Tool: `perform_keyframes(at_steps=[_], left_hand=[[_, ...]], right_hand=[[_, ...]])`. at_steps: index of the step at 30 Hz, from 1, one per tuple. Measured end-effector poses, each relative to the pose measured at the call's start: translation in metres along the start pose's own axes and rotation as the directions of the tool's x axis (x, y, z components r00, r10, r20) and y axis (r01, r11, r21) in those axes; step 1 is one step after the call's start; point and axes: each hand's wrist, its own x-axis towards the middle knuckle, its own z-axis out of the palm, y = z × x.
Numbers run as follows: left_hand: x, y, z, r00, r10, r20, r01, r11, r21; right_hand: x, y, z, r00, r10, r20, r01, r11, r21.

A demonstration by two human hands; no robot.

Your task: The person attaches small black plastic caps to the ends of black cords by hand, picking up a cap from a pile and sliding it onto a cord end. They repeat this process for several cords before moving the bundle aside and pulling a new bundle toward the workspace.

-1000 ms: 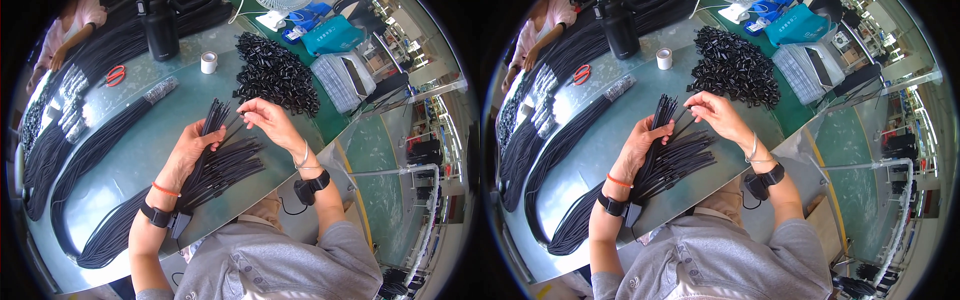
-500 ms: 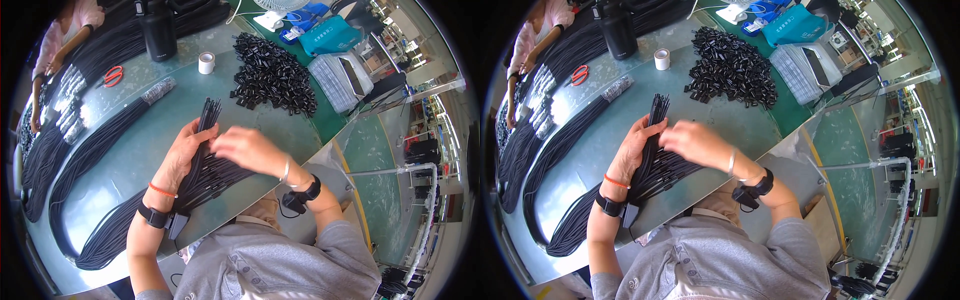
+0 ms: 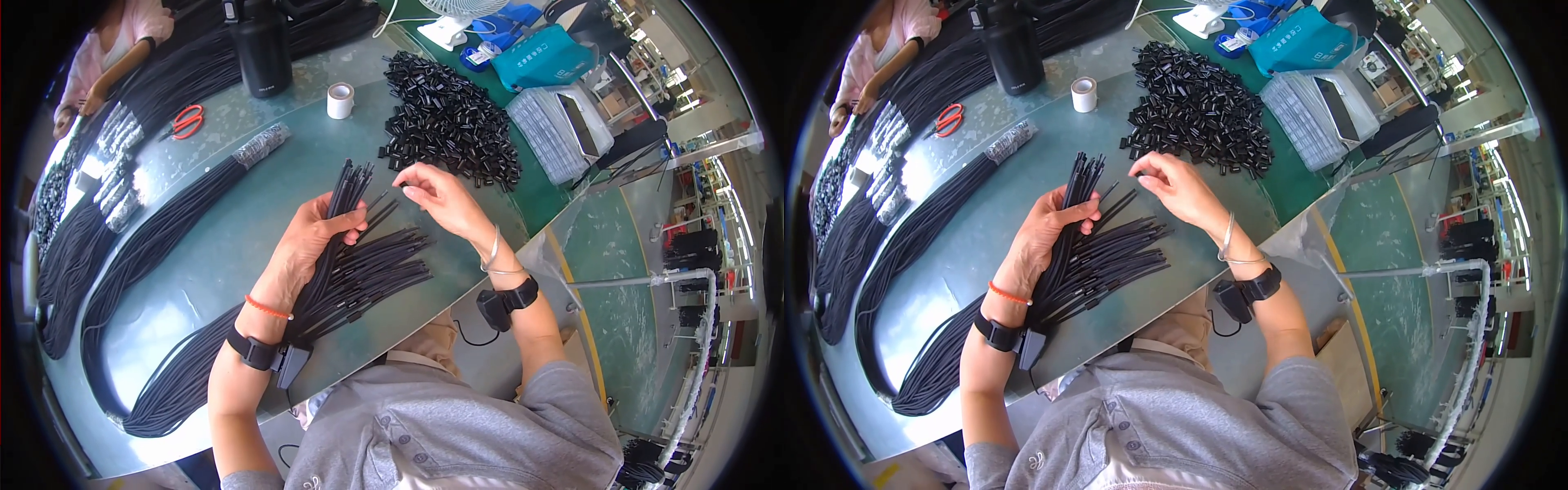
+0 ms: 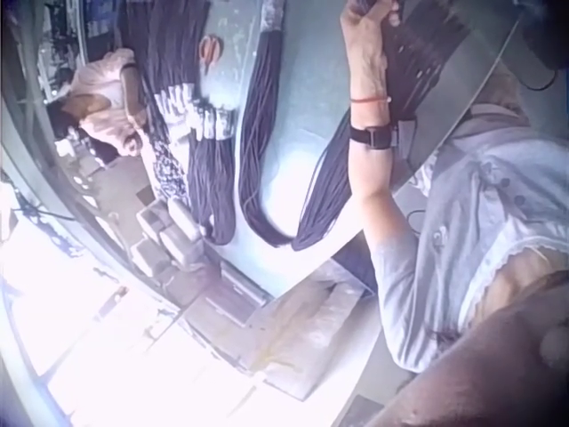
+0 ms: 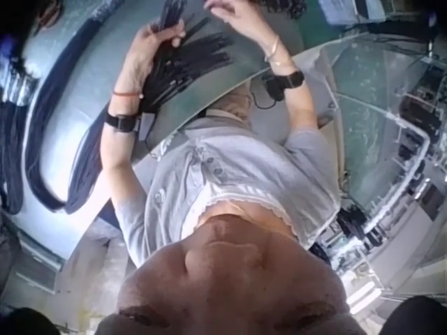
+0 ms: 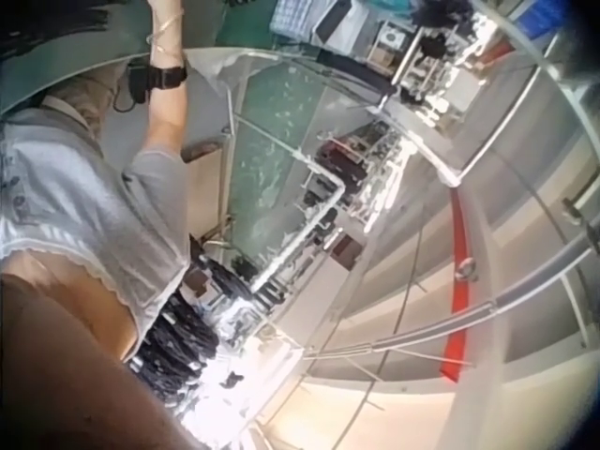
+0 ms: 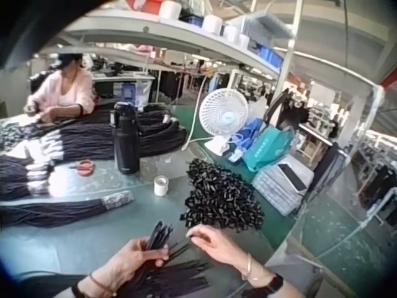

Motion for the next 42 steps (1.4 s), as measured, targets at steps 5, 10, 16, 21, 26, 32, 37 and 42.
perform_keyframes(at_steps=[5, 10, 16, 21, 26, 32, 37, 42], left_hand=[[0.0, -0.002, -0.002, 0.999, 0.008, -0.032, -0.008, 1.0, 0.014], [-0.001, 0.001, 0.001, 0.999, -0.002, -0.034, 0.004, 0.998, 0.058], [-0.001, 0.001, -0.003, 1.0, 0.024, -0.02, -0.023, 0.999, 0.026], [-0.003, 0.002, 0.001, 1.0, 0.03, -0.008, -0.03, 1.0, -0.005], [-0.003, 0.001, 0.007, 0.987, 0.026, -0.158, -0.043, 0.993, -0.106], [-0.002, 0.0, -0.004, 0.998, 0.007, -0.067, -0.011, 0.998, -0.07], [0.0, 0.0, -0.003, 1.0, -0.008, -0.025, 0.009, 0.999, 0.034], [-0.001, 0.002, 0.001, 0.999, 0.02, -0.038, -0.018, 0.998, 0.054]], right_hand=[[0.001, -0.021, 0.015, 0.984, 0.127, 0.127, -0.178, 0.792, 0.585], [0.007, -0.02, 0.01, 0.995, 0.054, 0.081, -0.088, 0.857, 0.508], [0.005, -0.061, -0.003, 0.943, -0.303, 0.136, 0.332, 0.855, -0.398], [0.005, -0.058, 0.011, 0.915, -0.346, 0.208, 0.402, 0.827, -0.392], [-0.025, -0.053, 0.065, 0.892, -0.408, 0.192, 0.434, 0.659, -0.614], [0.0, -0.025, 0.012, 0.901, -0.425, -0.082, 0.257, 0.678, -0.689], [0.012, -0.001, -0.008, 0.868, -0.49, -0.086, 0.261, 0.596, -0.759], [0.013, -0.002, -0.005, 0.973, -0.229, -0.023, 0.176, 0.807, -0.564]])
